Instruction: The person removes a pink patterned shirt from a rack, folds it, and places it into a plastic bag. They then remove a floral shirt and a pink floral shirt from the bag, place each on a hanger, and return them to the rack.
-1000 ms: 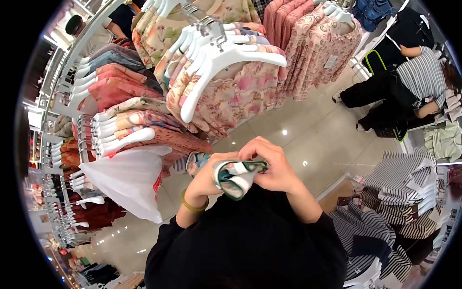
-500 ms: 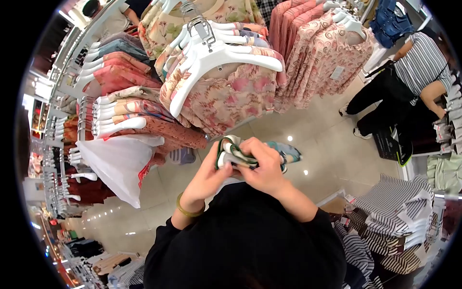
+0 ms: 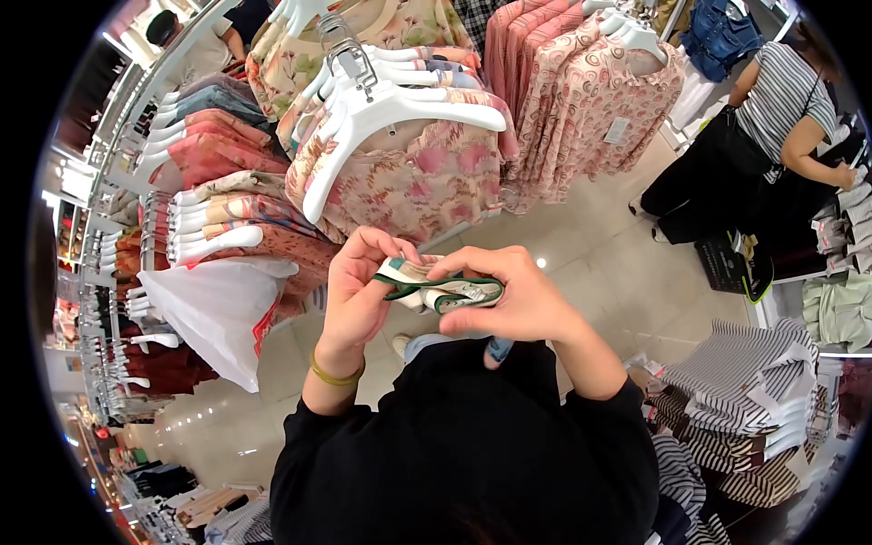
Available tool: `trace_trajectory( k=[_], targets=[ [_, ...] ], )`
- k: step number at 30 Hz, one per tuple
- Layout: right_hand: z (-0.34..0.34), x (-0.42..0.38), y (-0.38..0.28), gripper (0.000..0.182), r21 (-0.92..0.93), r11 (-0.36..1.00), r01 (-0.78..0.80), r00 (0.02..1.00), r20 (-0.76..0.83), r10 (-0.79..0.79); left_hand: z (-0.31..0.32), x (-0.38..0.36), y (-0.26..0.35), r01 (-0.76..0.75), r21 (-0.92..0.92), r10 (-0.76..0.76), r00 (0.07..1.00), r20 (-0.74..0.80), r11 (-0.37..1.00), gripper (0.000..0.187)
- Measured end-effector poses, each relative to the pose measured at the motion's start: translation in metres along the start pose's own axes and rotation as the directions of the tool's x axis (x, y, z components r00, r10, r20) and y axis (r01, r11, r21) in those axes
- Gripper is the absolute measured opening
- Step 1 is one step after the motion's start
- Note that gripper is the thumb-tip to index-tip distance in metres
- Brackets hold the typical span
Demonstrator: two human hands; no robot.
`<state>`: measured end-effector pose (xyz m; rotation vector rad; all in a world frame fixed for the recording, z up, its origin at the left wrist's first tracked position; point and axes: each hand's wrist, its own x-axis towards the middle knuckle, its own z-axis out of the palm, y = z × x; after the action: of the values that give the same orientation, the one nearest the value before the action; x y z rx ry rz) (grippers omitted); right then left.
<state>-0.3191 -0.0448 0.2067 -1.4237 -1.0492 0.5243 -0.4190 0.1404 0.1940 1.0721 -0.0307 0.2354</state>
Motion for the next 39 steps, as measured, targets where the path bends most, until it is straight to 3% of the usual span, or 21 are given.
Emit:
trace_trajectory(
  k=[1,2,5,10,13,15,17,19,21,23,25,26,28,29,31,32,33,35,39],
  targets=[
    [0.001,-0.002,0.003,0.027,0.053,0.998,0.043,0.998,-0.052,-0.040,0.003,0.001,0.005,-0.022,0.105,0.019,0.999,0.031,0.994,0.026],
    [0.001,-0.003,0.002,0.017,0.066,0.997,-0.040,0.993,-0.112,0.047,0.006,0.001,0.010,-0.046,0.207,0.034,0.997,0.063,0.977,0.028],
    [-0.009,-0.008,0.008,0.011,0.079,0.982,-0.173,0.963,-0.195,0.185,0.010,0.001,0.023,-0.116,0.343,0.096,0.993,0.075,0.932,0.032],
    [-0.014,-0.011,0.010,0.010,-0.062,0.971,-0.232,0.956,-0.200,0.215,0.010,-0.002,0.034,-0.105,0.451,0.084,0.994,0.065,0.886,0.027],
    [-0.011,-0.008,0.012,0.011,-0.129,0.977,-0.171,0.972,-0.183,0.146,0.001,-0.007,0.039,-0.167,0.528,0.116,0.985,0.129,0.832,0.023],
    [-0.002,-0.001,0.010,0.015,-0.212,0.946,-0.243,0.966,-0.144,0.216,0.000,-0.010,0.041,-0.165,0.575,0.093,0.984,0.152,0.801,0.022],
    [0.011,0.006,0.013,0.016,-0.239,0.952,-0.191,0.980,-0.102,0.171,0.007,-0.011,0.043,-0.209,0.533,0.144,0.976,0.161,0.820,0.022],
    [0.027,0.012,0.018,0.017,-0.254,0.965,0.068,0.991,-0.097,-0.095,0.006,-0.014,0.044,-0.229,0.511,0.171,0.972,0.160,0.828,0.022],
    [0.030,0.015,0.025,0.018,-0.286,0.957,0.054,0.996,-0.049,-0.071,0.003,-0.020,0.049,-0.191,0.533,0.158,0.981,0.109,0.824,0.022],
    [0.029,0.018,0.055,0.021,-0.462,0.886,-0.045,0.991,0.091,0.097,-0.003,-0.024,0.054,-0.242,0.600,0.214,0.970,0.120,0.762,0.022],
    [0.015,0.024,0.077,0.028,-0.729,0.661,-0.178,0.968,-0.011,0.249,-0.010,-0.029,0.060,-0.253,0.618,0.250,0.964,0.094,0.745,0.021],
    [0.004,0.026,0.083,0.027,-0.774,0.602,-0.196,0.977,-0.103,0.187,-0.014,-0.032,0.066,-0.241,0.730,0.257,0.962,0.092,0.640,0.021],
    [-0.028,0.034,0.074,0.025,-0.666,0.695,-0.273,0.962,-0.189,0.196,-0.027,-0.035,0.071,-0.262,0.867,0.323,0.938,0.125,0.424,0.020],
    [-0.040,0.038,0.060,0.026,-0.588,0.769,-0.253,0.965,-0.209,0.157,-0.036,-0.034,0.068,-0.259,0.868,0.326,0.938,0.120,0.424,0.020],
    [-0.052,0.046,0.027,0.029,-0.569,0.803,-0.178,0.972,-0.227,0.055,-0.056,-0.033,0.055,-0.163,0.986,0.379,0.911,0.161,-0.028,0.016],
    [-0.055,0.049,0.019,0.028,-0.558,0.815,-0.157,0.974,-0.224,0.035,-0.069,-0.032,0.049,-0.164,0.934,0.338,0.901,0.272,-0.316,0.016],
    [-0.057,0.053,0.013,0.028,-0.548,0.826,-0.135,0.975,-0.221,0.012,-0.075,-0.033,0.041,-0.163,0.935,0.340,0.900,0.272,-0.316,0.016],
    [-0.057,0.058,0.004,0.027,-0.547,0.825,-0.141,0.981,-0.187,0.043,-0.083,-0.035,0.028,-0.052,0.878,0.320,0.920,0.228,-0.475,0.017],
    [-0.055,0.058,0.002,0.027,-0.477,0.868,-0.137,0.988,-0.131,0.084,-0.079,-0.037,0.027,0.047,0.850,0.415,0.886,0.207,-0.525,0.015]
  ],
)
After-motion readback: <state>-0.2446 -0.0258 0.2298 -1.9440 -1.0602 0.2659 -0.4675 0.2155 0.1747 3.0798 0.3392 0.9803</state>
